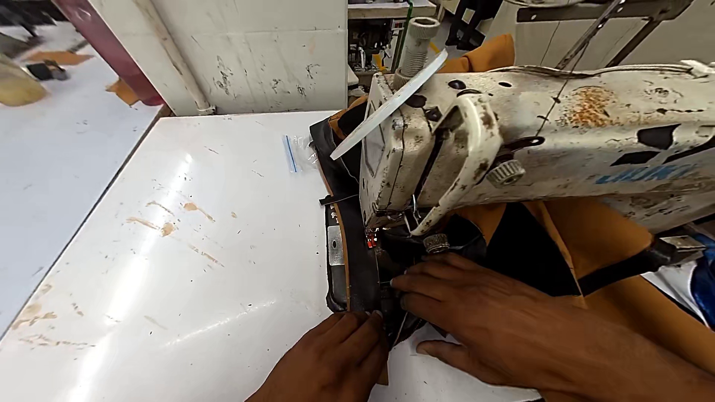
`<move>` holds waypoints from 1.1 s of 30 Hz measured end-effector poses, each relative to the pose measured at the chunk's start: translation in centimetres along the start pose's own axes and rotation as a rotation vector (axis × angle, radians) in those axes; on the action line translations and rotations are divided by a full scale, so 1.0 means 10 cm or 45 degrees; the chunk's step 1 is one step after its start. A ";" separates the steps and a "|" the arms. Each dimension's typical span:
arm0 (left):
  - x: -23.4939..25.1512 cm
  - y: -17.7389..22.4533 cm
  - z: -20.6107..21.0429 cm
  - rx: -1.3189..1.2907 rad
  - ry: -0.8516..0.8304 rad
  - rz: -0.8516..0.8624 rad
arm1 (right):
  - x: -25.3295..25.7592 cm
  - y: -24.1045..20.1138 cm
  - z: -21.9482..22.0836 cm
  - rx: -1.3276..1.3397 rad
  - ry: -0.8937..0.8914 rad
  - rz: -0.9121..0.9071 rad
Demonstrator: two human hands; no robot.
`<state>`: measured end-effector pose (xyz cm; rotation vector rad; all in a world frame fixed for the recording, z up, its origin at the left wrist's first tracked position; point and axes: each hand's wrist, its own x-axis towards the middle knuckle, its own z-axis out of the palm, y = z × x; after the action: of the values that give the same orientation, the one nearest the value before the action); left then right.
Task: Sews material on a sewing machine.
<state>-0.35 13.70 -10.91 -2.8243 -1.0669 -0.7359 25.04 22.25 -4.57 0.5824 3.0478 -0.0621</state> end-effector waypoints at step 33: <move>0.02 -0.38 -0.01 -0.199 0.108 -0.009 | -0.03 -0.11 0.28 -0.243 0.382 -0.033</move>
<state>-2.65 16.67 -11.29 -2.8870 -1.0509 -0.9706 24.99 20.94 -7.35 0.5862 3.2935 0.3431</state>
